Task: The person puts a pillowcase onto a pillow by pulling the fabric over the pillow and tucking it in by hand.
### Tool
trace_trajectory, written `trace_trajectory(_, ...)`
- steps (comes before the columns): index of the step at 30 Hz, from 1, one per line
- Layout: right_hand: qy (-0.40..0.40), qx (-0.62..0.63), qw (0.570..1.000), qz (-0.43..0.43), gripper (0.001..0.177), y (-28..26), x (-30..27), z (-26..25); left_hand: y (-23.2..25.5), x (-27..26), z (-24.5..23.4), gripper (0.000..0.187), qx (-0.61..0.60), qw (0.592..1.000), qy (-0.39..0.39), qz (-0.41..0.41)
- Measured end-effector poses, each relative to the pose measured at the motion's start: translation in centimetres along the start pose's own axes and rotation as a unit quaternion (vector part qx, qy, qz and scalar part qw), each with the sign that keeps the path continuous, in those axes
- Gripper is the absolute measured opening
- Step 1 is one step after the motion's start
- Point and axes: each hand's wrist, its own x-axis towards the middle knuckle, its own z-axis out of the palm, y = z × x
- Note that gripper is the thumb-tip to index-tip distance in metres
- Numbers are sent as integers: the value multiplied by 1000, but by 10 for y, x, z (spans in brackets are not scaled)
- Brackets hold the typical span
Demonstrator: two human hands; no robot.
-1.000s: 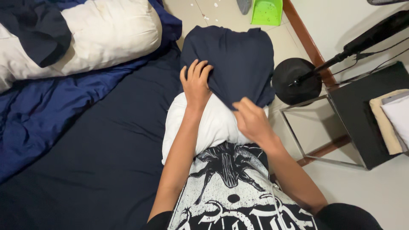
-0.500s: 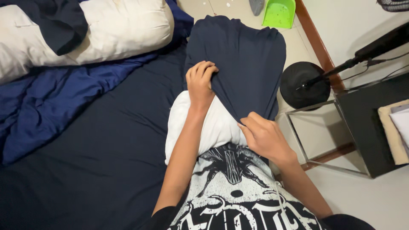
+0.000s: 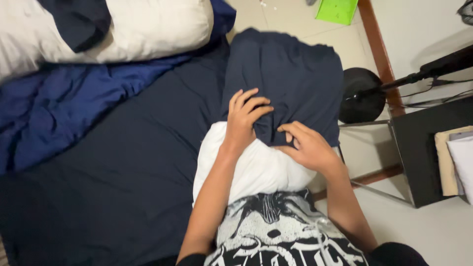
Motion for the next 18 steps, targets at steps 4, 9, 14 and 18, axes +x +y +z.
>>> trace_trajectory(4, -17, -15, 999, 30, 44, 8, -5, 9, -11, -2, 6, 30, 6, 1000, 8, 3)
trace_trajectory(9, 51, 9, 996, -67, 36, 15, 3, 34, -41, -13, 0, 38, 5, 1000, -9, -15)
trace_trajectory(14, 56, -1, 994, -91, 41, 4, 17, 36, -56, -8, -5, 29, -31, 999, -20, -17)
trace_trajectory(18, 90, 61, 984, -139, 46, 22, 34, 18, -54, -13, 3, 30, -34, 999, 5, -15)
